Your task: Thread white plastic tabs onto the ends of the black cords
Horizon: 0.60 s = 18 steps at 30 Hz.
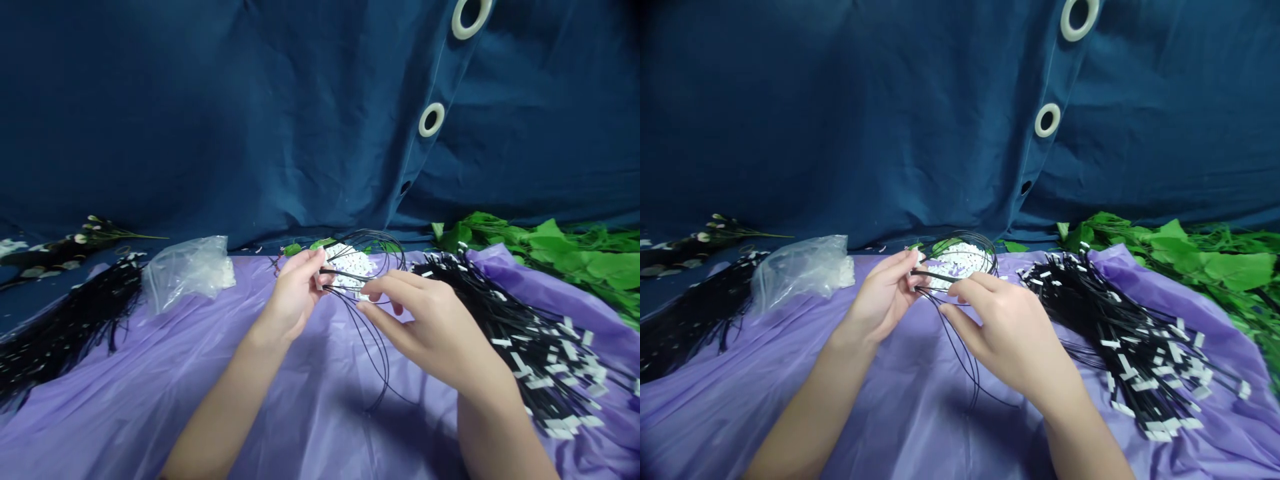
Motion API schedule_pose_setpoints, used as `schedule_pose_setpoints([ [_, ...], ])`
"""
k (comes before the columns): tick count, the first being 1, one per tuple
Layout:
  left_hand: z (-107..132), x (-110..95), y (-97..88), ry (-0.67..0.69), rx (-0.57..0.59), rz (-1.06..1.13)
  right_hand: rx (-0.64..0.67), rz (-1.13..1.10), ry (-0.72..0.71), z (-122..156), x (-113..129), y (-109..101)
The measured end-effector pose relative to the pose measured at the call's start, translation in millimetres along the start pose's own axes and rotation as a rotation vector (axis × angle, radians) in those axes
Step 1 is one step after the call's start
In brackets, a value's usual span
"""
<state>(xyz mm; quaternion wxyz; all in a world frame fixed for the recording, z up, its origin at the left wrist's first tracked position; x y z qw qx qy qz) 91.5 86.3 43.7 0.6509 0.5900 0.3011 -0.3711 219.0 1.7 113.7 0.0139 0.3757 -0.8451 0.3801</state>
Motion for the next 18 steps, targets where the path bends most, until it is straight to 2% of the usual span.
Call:
schedule_pose_setpoints([
  [3, 0, -3, -0.4, 0.023, 0.004, -0.003, 0.128, -0.046, 0.12, 1, -11, 16],
  [8, 0, -6, -0.5, 0.058, 0.002, -0.007, 0.217, -0.035, 0.144, 0, -14, 29],
  [13, 1, -8, 0.6, 0.068, 0.003, -0.017, 0.181, 0.004, 0.186, 0, -16, 28],
  [15, 2, -8, 0.4, 0.07, 0.0, -0.026, 0.183, -0.073, 0.234, 1, -19, 26],
  [18, 3, -6, 0.6, 0.058, 0.007, -0.045, 0.254, -0.271, 0.286, 6, -25, 20],
])
Point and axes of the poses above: each hand's wrist, its own z-axis away from the middle knuckle, its own y-axis out of the palm, x = y × z, the point moved 10 cm from there along -z, towards the middle knuckle, and after that the axes turned 7 degrees about -x, right-handed, at the moved point
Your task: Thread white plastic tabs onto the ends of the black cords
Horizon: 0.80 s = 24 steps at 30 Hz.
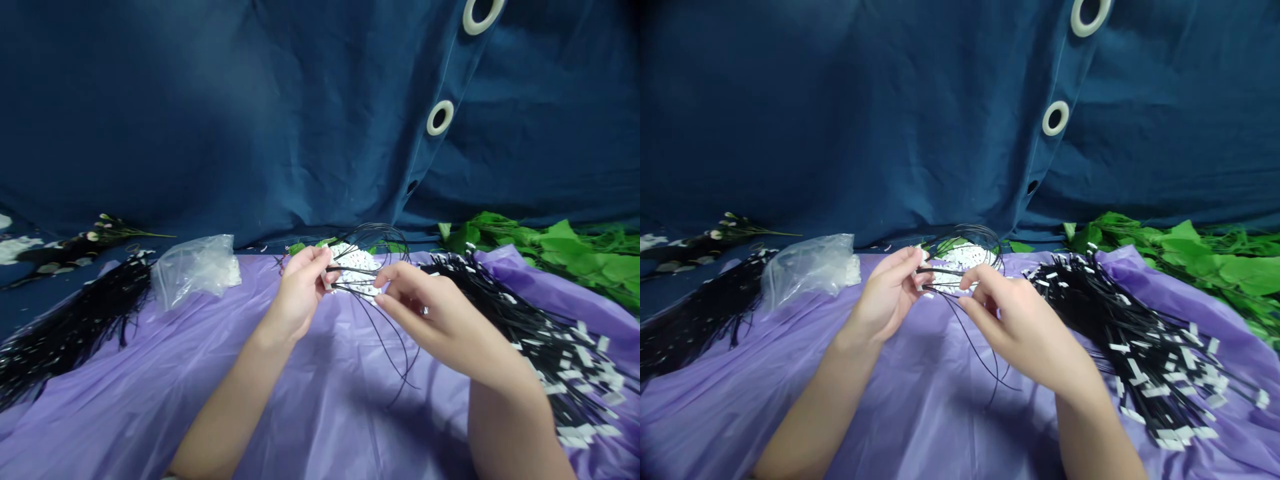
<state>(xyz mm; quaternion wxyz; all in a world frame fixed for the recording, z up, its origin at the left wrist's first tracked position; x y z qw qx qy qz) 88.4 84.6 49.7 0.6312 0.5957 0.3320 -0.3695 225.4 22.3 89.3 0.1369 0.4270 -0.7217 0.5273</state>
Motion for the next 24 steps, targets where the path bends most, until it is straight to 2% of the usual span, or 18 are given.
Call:
schedule_pose_setpoints([
  [3, -3, -1, -3.3, 0.005, -0.015, -0.011, 0.125, -0.194, 0.033, 11, -11, -14],
  [5, -5, -5, -7.7, 0.024, -0.041, -0.012, 0.172, -0.328, 0.009, 20, -19, -31],
  [8, -8, -9, -9.8, 0.034, -0.039, -0.014, 0.195, -0.515, -0.12, 28, -26, -59],
  [9, -8, -10, -8.9, 0.033, -0.028, -0.014, 0.184, -0.579, -0.202, 30, -25, -69],
  [10, -7, -10, -7.8, 0.03, -0.017, -0.015, 0.151, -0.634, -0.278, 30, -24, -79],
  [12, -5, -8, -5.3, 0.024, 0.0, -0.019, -0.031, -0.713, -0.366, 25, -27, -100],
  [15, -2, -4, -1.0, 0.014, 0.022, -0.04, -0.372, -0.761, -0.305, 14, -42, -120],
  [17, 0, -1, 1.2, 0.015, 0.03, -0.059, -0.495, -0.833, -0.221, 8, -47, -119],
  [20, 0, 2, 3.2, 0.032, 0.031, -0.081, -0.591, -0.967, -0.088, 2, -49, -104],
  [22, 0, 4, 4.5, 0.041, 0.035, -0.089, -0.572, -0.952, -0.054, 0, -41, -89],
  [24, 1, 6, 5.8, 0.039, 0.041, -0.101, -0.527, -0.828, -0.047, 0, -31, -74],
])
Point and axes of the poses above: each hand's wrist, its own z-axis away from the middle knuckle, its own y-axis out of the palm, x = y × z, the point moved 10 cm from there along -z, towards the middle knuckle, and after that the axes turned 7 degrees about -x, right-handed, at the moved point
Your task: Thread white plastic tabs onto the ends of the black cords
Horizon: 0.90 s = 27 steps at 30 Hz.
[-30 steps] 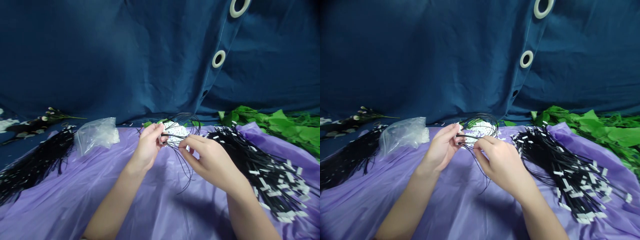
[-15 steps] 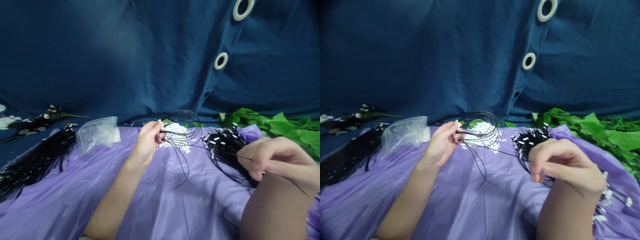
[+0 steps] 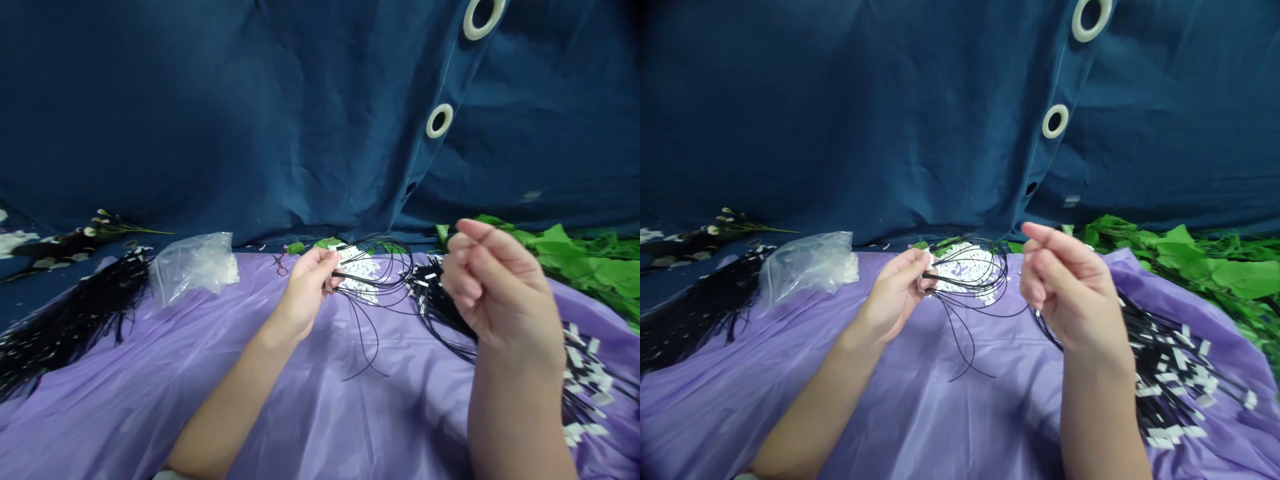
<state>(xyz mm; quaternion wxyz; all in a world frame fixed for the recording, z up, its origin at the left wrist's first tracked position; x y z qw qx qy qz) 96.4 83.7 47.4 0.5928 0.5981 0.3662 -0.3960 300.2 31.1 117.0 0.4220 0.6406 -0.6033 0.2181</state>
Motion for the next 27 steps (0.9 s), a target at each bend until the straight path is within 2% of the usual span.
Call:
schedule_pose_setpoints([
  [2, 1, 2, 1.2, -0.005, 0.008, -0.011, 0.021, 0.222, -0.068, 7, 0, 11],
  [5, 2, 2, 3.3, -0.002, 0.029, -0.011, 0.021, 0.583, -0.313, 16, 14, 27],
  [7, 3, 1, 4.5, 0.001, 0.038, -0.01, 0.062, 0.74, -0.454, 21, 20, 41],
  [9, 5, 0, 5.5, 0.001, 0.044, -0.018, 0.11, 0.82, -0.525, 24, 21, 52],
  [14, 9, -4, 9.0, 0.011, 0.06, -0.028, 0.152, 0.869, -0.587, 30, 21, 63],
  [22, 11, -6, 10.1, 0.023, 0.075, -0.017, 0.176, 0.895, -0.59, 32, 17, 66],
  [27, 11, -6, 11.3, 0.03, 0.094, -0.038, 0.127, 0.918, -0.647, 36, 22, 68],
])
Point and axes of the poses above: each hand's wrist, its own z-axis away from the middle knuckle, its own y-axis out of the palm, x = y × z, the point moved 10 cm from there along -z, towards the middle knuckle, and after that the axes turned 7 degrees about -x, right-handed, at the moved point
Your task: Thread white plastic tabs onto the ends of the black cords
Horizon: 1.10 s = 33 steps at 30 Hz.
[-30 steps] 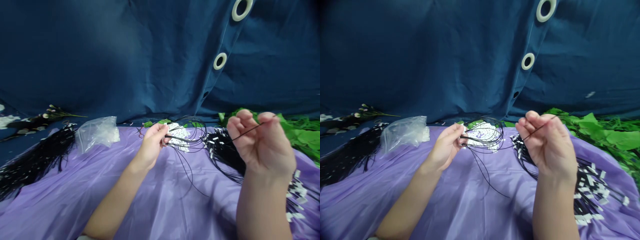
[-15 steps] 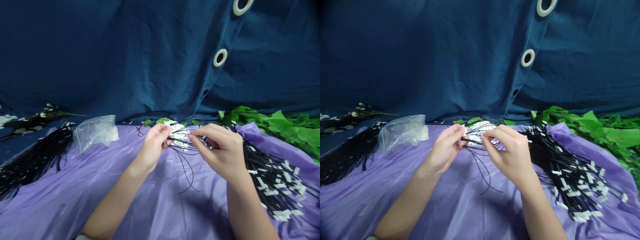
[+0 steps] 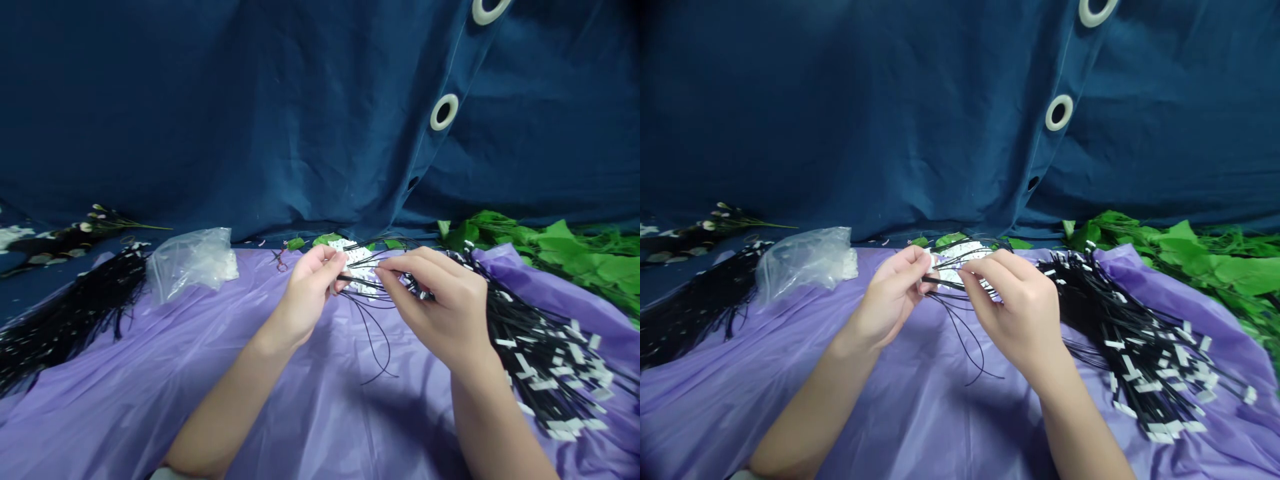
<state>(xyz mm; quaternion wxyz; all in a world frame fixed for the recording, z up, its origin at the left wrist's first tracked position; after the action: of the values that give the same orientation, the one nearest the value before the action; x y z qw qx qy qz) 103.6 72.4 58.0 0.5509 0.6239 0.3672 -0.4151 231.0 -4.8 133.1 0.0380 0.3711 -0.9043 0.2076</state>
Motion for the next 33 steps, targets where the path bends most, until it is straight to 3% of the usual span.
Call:
schedule_pose_setpoints([
  [3, 0, 1, 0.4, 0.003, -0.001, -0.013, -0.036, 0.059, -0.021, 1, 4, -3],
  [9, 1, -1, 2.5, 0.032, -0.004, -0.007, 0.028, 0.221, -0.032, 3, 6, 3],
  [16, 1, -4, 1.2, 0.059, -0.017, 0.023, 0.004, 0.451, -0.184, 5, 18, 7],
  [24, -1, -2, 0.3, 0.062, -0.017, 0.039, 0.017, 0.539, -0.309, 9, 27, 15],
  [33, -1, 2, 1.7, 0.061, -0.02, 0.019, 0.014, 0.524, -0.332, 8, 29, 18],
])
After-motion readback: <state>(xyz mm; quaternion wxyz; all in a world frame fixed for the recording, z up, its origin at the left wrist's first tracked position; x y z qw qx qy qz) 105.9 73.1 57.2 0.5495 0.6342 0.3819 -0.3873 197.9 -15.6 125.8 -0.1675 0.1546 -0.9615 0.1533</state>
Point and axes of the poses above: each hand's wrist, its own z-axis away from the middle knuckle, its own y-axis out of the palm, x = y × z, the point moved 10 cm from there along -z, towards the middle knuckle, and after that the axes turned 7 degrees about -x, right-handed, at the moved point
